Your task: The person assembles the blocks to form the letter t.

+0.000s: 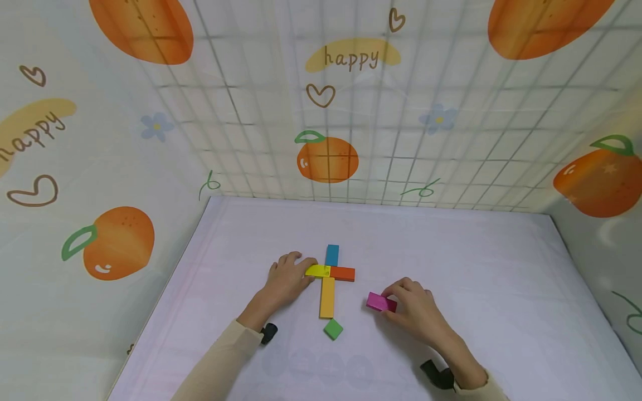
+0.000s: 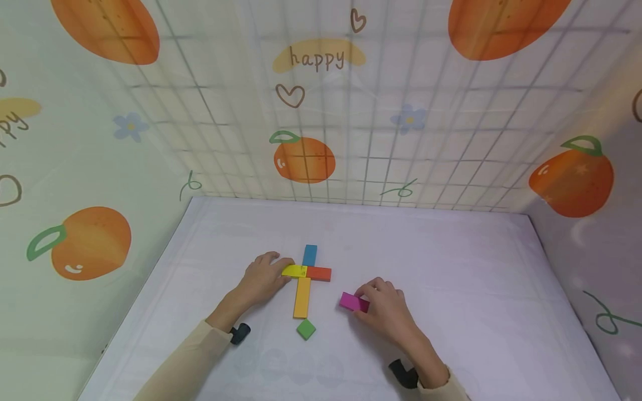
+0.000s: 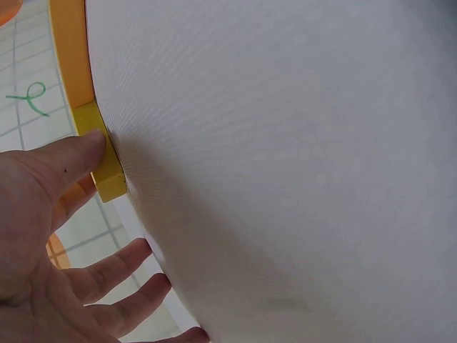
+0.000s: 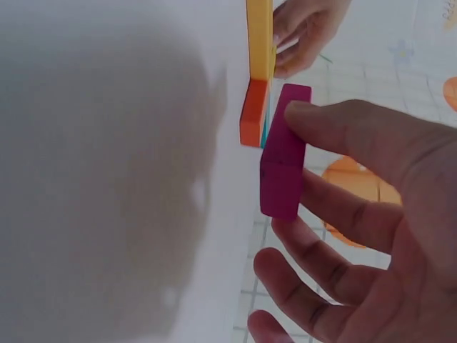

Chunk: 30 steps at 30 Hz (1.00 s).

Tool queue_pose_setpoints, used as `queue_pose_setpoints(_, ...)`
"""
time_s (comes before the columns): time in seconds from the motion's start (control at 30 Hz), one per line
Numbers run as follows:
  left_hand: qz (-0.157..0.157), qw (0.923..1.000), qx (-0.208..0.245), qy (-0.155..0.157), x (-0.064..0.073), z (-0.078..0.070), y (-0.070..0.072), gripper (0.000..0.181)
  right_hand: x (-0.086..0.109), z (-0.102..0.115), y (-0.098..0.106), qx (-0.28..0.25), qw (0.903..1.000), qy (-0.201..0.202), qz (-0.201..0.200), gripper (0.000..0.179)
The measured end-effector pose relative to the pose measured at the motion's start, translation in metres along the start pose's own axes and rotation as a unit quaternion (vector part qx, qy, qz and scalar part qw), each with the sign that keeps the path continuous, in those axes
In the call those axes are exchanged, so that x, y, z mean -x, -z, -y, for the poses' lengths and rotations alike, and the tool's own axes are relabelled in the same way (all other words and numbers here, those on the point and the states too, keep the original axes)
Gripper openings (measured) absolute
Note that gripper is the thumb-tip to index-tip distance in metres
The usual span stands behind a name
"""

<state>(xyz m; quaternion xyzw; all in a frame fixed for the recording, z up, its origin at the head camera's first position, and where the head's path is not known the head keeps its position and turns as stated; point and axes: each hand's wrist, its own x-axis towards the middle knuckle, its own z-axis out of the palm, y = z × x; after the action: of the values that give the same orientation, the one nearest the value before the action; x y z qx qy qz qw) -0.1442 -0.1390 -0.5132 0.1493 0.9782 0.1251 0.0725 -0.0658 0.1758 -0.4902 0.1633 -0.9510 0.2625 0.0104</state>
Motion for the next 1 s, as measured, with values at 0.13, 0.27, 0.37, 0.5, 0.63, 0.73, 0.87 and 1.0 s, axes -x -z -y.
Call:
queue_pose_setpoints(0.13, 0.001, 1.0000, -0.001, 0.001, -0.001, 0.000, -0.001, 0.041, 0.002, 0.007, -0.004, -0.002, 0.9998, 0.001, 0.017, 0.029)
queue_pose_setpoints(0.27, 0.001, 1.0000, -0.003, 0.000, -0.001, 0.000, 0.000, 0.042, 0.003, 0.015, -0.009, 0.000, 0.9993, 0.001, 0.037, 0.028)
queue_pose_setpoints(0.37, 0.002, 1.0000, -0.002, -0.001, -0.001, 0.000, 0.000, 0.042, 0.004, 0.019, -0.014, 0.003, 0.9988, 0.007, 0.048, 0.028)
queue_pose_setpoints(0.5, 0.002, 1.0000, -0.002, -0.001, -0.001, 0.000, 0.000, 0.042, 0.004, 0.022, -0.020, 0.011, 0.9981, 0.011, 0.060, 0.029)
queue_pose_setpoints(0.63, 0.004, 1.0000, -0.003, 0.002, 0.000, -0.001, 0.001, 0.042, 0.004, 0.027, -0.025, 0.012, 0.9963, 0.009, 0.084, 0.032)
queue_pose_setpoints(0.73, 0.005, 1.0000, -0.001, 0.005, 0.001, -0.002, 0.002, 0.042, 0.004, 0.030, -0.027, 0.009, 0.9945, 0.009, 0.104, 0.033)
queue_pose_setpoints(0.87, 0.002, 1.0000, 0.000, 0.005, 0.001, -0.003, 0.002, 0.042, 0.004, 0.032, -0.029, 0.005, 0.9928, 0.007, 0.120, 0.032)
queue_pose_setpoints(1.0, 0.000, 1.0000, 0.001, 0.004, 0.001, -0.003, 0.003, 0.042, 0.006, 0.034, -0.030, -0.001, 0.9917, 0.011, 0.128, 0.032)
